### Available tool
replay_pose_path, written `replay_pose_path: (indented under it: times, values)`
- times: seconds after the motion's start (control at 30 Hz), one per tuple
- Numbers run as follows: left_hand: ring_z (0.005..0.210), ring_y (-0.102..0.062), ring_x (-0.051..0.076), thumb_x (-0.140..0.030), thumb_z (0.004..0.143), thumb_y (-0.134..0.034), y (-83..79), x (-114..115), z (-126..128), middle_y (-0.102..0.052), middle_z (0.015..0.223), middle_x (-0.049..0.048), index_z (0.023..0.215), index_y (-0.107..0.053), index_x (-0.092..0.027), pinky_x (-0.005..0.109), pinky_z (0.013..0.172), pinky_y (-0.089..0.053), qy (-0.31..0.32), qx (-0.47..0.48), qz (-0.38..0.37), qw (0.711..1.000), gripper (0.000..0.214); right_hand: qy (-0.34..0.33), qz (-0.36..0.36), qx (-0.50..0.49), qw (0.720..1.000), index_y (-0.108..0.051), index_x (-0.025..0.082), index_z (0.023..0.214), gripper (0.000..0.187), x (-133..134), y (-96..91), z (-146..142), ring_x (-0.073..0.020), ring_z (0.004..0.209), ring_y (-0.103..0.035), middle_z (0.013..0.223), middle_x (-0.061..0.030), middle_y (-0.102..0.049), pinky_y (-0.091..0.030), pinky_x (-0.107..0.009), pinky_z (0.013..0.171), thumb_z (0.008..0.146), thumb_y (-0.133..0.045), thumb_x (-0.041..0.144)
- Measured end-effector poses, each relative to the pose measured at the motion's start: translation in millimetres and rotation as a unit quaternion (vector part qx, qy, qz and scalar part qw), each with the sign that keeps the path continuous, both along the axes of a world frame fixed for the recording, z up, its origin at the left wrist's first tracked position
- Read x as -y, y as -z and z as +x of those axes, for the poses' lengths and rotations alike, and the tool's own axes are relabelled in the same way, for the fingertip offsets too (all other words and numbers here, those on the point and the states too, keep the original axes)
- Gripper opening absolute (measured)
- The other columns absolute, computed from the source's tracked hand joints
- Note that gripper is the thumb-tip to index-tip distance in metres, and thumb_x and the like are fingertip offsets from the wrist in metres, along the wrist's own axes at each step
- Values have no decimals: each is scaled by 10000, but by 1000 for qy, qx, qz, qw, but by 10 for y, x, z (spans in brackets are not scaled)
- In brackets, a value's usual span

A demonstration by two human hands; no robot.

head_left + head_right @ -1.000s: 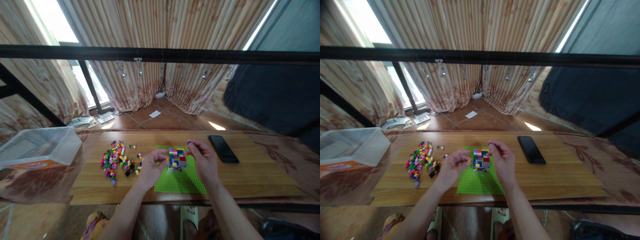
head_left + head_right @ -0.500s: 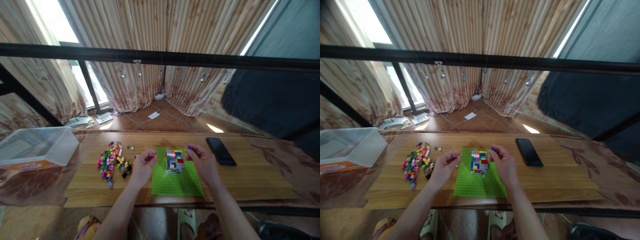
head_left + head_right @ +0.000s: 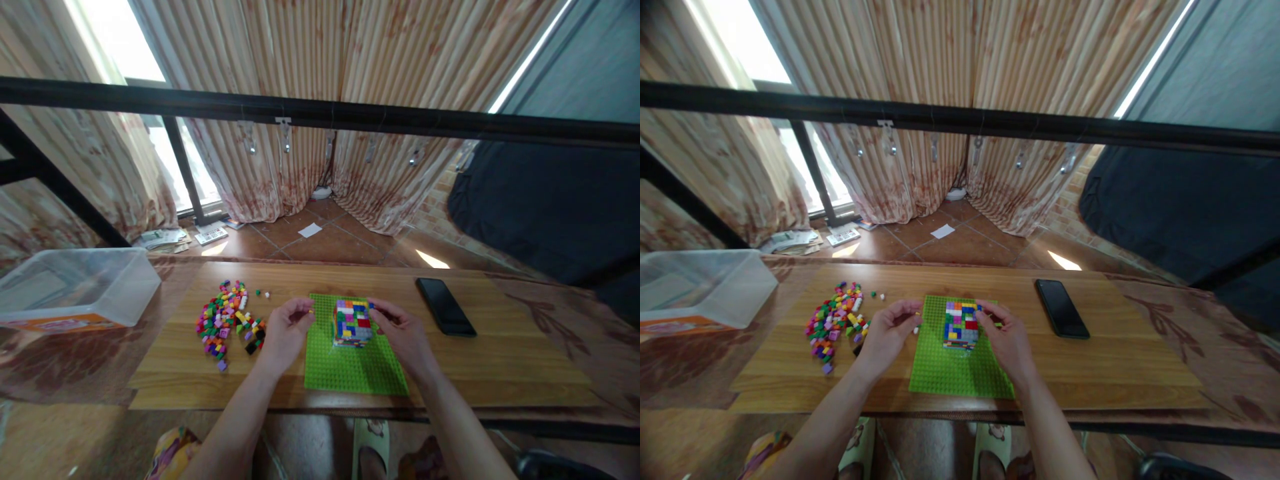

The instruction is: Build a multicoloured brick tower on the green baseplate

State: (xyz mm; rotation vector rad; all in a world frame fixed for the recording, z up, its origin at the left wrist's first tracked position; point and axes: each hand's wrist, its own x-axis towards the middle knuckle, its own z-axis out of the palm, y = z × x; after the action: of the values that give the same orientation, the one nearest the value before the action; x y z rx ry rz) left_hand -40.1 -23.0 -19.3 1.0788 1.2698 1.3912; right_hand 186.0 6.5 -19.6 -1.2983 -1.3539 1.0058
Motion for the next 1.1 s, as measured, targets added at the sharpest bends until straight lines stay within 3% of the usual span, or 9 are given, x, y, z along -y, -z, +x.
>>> replay_pose_path:
  times: [0.23,0.53,1.1]
  values:
    - [745,-636,153,-207,688,-691,14,-3,-11,-713,813,36,867,-709,-153,269,718,-490,-1,-5,-4,1000,188,6,-26,-21,999,-756,224,1035,417,10,90,-51,-145,731,-605,957,-63,-729,-491,-268,592,694,-741,463]
    - [745,-640,158,-205,695,-684,9,4,-11,-719,814,39,854,-712,-162,270,711,-494,4,-8,-5,1000,168,54,-91,-217,970,-770,236,942,372,97,104,-204,-152,691,-662,881,-35,-749,-534,-274,587,596,-847,349]
    - [723,-628,157,-186,672,-683,17,22,15,-711,785,32,831,-714,-172,267,690,-488,5,-5,-10,1000,163,31,-160,-259,952,-752,218,904,329,13,65,-190,-156,624,-672,781,-14,-751,-522,-269,554,585,-819,256]
